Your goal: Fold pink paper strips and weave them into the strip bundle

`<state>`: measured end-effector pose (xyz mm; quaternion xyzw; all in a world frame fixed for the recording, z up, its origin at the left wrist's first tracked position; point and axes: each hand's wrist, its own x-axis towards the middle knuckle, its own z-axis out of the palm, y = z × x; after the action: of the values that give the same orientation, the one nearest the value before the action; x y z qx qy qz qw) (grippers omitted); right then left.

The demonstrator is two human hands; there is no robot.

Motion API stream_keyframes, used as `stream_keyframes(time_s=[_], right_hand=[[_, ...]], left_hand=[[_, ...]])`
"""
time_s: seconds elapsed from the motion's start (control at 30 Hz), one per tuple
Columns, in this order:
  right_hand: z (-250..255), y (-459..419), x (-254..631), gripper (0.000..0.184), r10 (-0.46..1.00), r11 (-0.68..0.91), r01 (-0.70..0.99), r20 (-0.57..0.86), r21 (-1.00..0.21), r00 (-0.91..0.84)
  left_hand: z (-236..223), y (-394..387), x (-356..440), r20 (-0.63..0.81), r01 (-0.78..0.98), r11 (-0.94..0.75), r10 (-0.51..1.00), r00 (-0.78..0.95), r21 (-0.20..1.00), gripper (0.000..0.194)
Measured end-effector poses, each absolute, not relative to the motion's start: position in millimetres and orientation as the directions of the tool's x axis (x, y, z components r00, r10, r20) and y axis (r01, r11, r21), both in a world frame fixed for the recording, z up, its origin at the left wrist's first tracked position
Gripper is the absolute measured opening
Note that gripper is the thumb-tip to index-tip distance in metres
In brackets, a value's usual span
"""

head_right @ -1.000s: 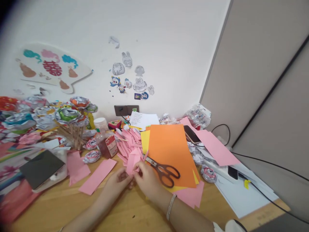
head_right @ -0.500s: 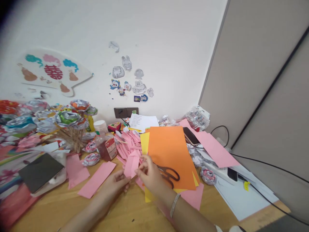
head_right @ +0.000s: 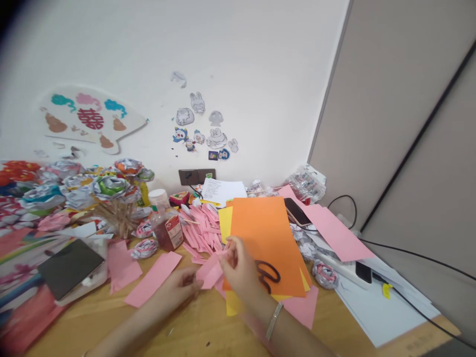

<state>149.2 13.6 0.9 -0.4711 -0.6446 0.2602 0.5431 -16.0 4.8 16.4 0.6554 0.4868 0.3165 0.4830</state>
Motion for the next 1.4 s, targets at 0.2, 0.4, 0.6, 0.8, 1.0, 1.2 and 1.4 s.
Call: stream_keyframes(time_s=[0.2, 0.4, 0.6, 0.8, 1.0, 1.2, 1.4], right_hand=[[13, 22, 165, 0.017, 0.906, 0.398, 0.291, 0.322, -0.870, -0.275], [13, 21, 169, 0.025, 0.892, 0.202, 0.059, 0.159, -0.978, -0.422], [8, 27, 168, 0.027, 0.929, 0.183, -0.002, 0.173, -0.983, -0.327], [10, 25, 164, 0.033, 0.930, 0.168, -0.083, 0.186, -0.982, -0.316], [10, 24, 165, 0.025, 0.940, 0.248, 0.010, 0.238, -0.969, -0.245], [9, 22, 166, 0.019, 0.913, 0.313, 0.072, 0.279, -0.947, -0.299], [16, 18, 166, 0.017, 0.865, 0.472, 0.257, 0.386, -0.844, -0.320]], left_hand=[[30, 2, -24, -0.019, 0.373, -0.121, 0.937, 0.350, 0.920, 0.021], [22, 13, -28, -0.048, 0.222, -0.015, 0.961, 0.274, 0.975, 0.024], [32, 13, -28, -0.047, 0.055, 0.036, 0.976, 0.214, 0.998, 0.034], [27, 14, -27, -0.074, -0.089, 0.089, 0.985, 0.157, 0.992, 0.028], [24, 14, -28, -0.122, -0.213, 0.161, 0.975, 0.185, 0.964, 0.022], [28, 10, -29, -0.171, -0.249, 0.237, 0.951, 0.257, 0.939, 0.016], [35, 4, -20, -0.187, -0.205, 0.232, 0.959, 0.215, 0.951, 0.024]])
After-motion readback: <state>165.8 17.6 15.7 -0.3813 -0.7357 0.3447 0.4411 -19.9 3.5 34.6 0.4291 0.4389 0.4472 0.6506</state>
